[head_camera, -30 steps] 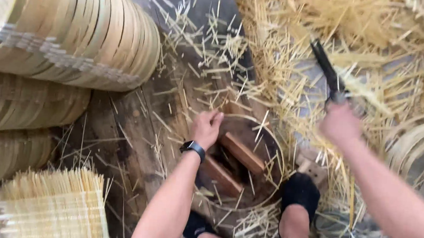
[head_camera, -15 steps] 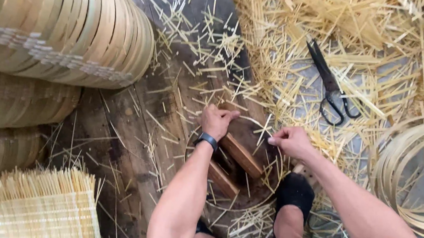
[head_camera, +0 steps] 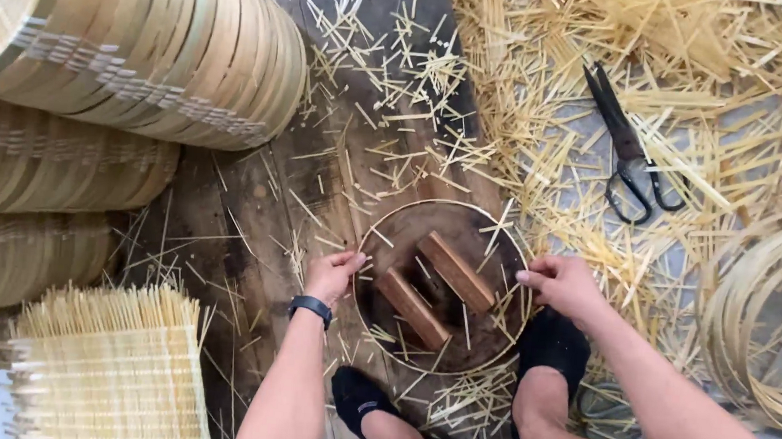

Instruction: Assembling and trimming the base of a bamboo steamer basket using a ring and a woven mat.

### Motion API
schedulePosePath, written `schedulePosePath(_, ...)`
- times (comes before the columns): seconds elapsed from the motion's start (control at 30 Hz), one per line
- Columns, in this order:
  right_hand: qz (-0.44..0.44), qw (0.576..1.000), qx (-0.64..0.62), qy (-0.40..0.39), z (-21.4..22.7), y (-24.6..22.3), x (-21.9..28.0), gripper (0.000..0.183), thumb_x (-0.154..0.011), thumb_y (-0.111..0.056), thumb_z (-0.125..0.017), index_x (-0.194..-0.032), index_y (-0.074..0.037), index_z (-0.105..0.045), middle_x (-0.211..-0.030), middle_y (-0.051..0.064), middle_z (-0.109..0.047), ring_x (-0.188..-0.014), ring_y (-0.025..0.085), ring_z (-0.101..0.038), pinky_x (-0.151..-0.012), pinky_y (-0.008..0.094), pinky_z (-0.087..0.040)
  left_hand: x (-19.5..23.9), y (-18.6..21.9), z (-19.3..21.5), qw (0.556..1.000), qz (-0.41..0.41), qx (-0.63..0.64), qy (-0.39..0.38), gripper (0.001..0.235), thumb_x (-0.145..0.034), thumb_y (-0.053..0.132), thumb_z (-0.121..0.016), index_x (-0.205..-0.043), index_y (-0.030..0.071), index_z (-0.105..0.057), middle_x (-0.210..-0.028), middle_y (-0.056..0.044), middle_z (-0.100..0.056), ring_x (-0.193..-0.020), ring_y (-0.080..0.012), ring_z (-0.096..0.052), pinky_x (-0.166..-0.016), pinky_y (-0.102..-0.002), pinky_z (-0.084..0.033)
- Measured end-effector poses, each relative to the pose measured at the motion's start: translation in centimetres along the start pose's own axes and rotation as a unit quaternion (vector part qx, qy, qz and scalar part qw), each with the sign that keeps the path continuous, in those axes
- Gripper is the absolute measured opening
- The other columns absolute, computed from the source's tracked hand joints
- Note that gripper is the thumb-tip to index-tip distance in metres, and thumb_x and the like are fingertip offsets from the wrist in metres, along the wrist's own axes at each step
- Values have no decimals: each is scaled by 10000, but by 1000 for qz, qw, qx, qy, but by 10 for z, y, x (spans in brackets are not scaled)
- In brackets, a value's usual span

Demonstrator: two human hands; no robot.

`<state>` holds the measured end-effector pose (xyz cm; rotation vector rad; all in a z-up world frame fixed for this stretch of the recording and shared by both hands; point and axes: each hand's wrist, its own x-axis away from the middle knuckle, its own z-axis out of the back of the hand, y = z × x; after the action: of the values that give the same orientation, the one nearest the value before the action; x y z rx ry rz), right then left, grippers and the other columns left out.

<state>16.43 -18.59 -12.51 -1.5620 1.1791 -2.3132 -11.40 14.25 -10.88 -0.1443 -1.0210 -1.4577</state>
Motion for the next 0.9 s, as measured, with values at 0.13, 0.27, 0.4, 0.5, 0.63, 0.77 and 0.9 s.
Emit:
schedulePosePath(0.13, -29, 998, -63, 12, -2, 6, -6, 200, -816, -168, -838, -841, 2, -735, -691, 44, -667, -574, 132, -594, -522, 308, -524, -20, -4, -11, 990, 94, 106, -20, 317, -793, 231, -880, -1033, 44, -791, -884, -27, -771, -728, -133, -645, -654, -312, -508)
schedulePosePath(0.27, -16, 998, -58, 32, -7, 10, -11, 224, -830, -162, -850, -848, 26, -731, -699, 64, -642, -569, 143, -567, -518, 323, -509, -26, -26, -21, 993, 31, 114, 18, 292, -781, 187, -884, -1010, 26, -804, -892, -30, -785, -754, -116, -668, -692, -284, -527)
schedulePosePath(0.4, 18, 996, -39, 81, 14, -43, -19, 278, -848, -202, -829, -1040, -11, -766, -834, 79, -734, -637, 123, -619, -604, 318, -532, 23, 19, -22, 990, 20, 106, 95, 280, -849, 229, -857, -1010, 8, -795, -901, -93, -778, -772, -166, -687, -719, -303, -533)
schedulePosePath(0.5, 34, 997, -11, 64, 19, -33, -8, 331, -867, -212, -816, -1126, -20, -747, -898, 89, -769, -675, 129, -669, -647, 313, -547, 88, 22, -30, 986, 80, 87, 116, 318, -928, 291, -812, -1076, 14, -764, -936, -127, -758, -793, -212, -697, -722, -342, -550)
schedulePosePath(0.63, -36, 998, -39, 17, 18, -9, -46, 287, -838, -138, -821, -1054, 19, -715, -853, 109, -745, -633, 190, -699, -586, 347, -558, 41, -39, -64, 940, 177, 281, 72, 304, -896, 216, -794, -1101, 15, -697, -991, -105, -737, -828, -228, -722, -686, -382, -627)
schedulePosePath(0.77, -32, 992, -119, 34, 5, 19, -49, 224, -833, -97, -819, -956, 71, -735, -824, 106, -727, -631, 178, -680, -555, 329, -575, 52, -59, -67, 914, 183, 357, 54, 257, -887, 178, -767, -1063, 12, -678, -942, -111, -747, -774, -228, -727, -648, -382, -626)
schedulePosePath(0.9, -37, 993, -95, 54, 18, -28, -27, 246, -825, -90, -837, -988, 40, -708, -847, 111, -727, -623, 199, -674, -545, 328, -562, 65, -41, -73, 919, 140, 358, 85, 280, -903, 193, -776, -1052, -24, -683, -886, -113, -729, -694, -223, -710, -608, -395, -623)
